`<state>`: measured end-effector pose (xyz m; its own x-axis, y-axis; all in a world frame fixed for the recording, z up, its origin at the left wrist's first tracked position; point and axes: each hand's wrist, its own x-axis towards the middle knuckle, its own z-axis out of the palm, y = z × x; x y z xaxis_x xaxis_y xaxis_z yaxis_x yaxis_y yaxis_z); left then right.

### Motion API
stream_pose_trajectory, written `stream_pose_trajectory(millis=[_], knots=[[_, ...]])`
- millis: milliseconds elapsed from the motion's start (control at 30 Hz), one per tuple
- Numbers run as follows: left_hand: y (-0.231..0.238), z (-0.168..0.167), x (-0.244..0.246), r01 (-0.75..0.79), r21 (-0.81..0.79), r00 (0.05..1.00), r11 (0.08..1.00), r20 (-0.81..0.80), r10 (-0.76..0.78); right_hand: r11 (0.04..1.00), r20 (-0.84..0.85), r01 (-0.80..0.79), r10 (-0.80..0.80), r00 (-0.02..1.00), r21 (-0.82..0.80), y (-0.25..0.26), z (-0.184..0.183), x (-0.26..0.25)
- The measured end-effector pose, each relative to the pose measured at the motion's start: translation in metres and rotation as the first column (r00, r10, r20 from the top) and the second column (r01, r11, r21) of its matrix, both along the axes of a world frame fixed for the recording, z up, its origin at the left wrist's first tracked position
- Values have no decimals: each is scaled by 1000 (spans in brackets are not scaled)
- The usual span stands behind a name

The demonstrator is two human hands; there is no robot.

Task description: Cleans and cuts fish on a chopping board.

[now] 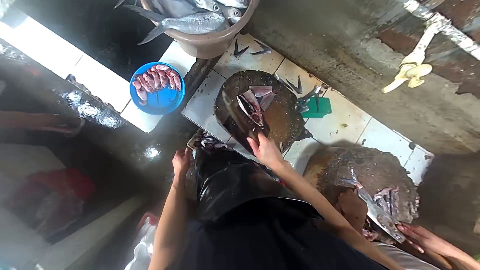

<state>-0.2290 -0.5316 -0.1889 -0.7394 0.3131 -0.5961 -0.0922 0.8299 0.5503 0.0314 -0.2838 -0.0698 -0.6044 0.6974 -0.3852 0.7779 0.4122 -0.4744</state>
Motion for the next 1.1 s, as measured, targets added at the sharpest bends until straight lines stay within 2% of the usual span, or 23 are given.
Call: stream_pose_trajectory(millis=[67,167,233,300,333,400,467,533,567,600,633,700,800,867,933,1000,1033,1100], knots=[[11,20,2,-7,67,987,998,-157,18,987,-114,133,-123,986,88,5,2,15],[53,48,7,105,204,952,973,-303,-40,916,-234,301,-242,942,263,16,7,42],[94,70,12,265,264,917,927,-366,-157,845,-307,376,-268,913,380,23,0,60],[140,97,21,491,297,825,819,-460,-328,809,-294,433,-335,895,398,24,-16,74],[167,102,23,602,301,755,740,-518,-403,819,-219,456,-402,889,349,23,-24,79],[226,100,29,799,273,580,536,-584,-567,849,50,506,-518,854,153,25,-34,84],[279,92,36,949,138,309,282,-575,-758,852,168,513,-523,835,102,29,-41,84],[314,87,42,991,-99,23,87,-520,-854,858,196,504,-514,835,102,28,-39,83],[325,86,43,978,-209,-77,30,-487,-870,860,199,499,-511,836,107,28,-38,83],[333,88,42,954,-299,-137,3,-448,-883,861,201,497,-509,837,110,28,-37,83],[337,90,40,930,-368,-159,2,-406,-900,860,198,497,-509,837,111,29,-37,83],[334,89,34,896,-438,-90,72,-338,-937,853,186,509,-522,832,115,30,-38,82],[293,92,27,888,-381,161,258,-268,-950,844,229,527,-535,813,100,29,-33,79],[261,90,23,873,-281,323,398,-278,-905,856,291,513,-508,810,65,36,-13,69],[220,88,25,814,-88,513,574,-354,-782,871,254,491,-477,841,9,36,6,61],[190,102,31,650,94,730,754,-351,-586,895,121,446,-443,888,0,36,21,51],[180,105,32,547,164,817,821,-316,-482,904,44,427,-426,904,-13,37,29,43],[159,99,35,386,266,919,883,-196,-343,921,-120,391,-389,913,-7,32,44,29]])
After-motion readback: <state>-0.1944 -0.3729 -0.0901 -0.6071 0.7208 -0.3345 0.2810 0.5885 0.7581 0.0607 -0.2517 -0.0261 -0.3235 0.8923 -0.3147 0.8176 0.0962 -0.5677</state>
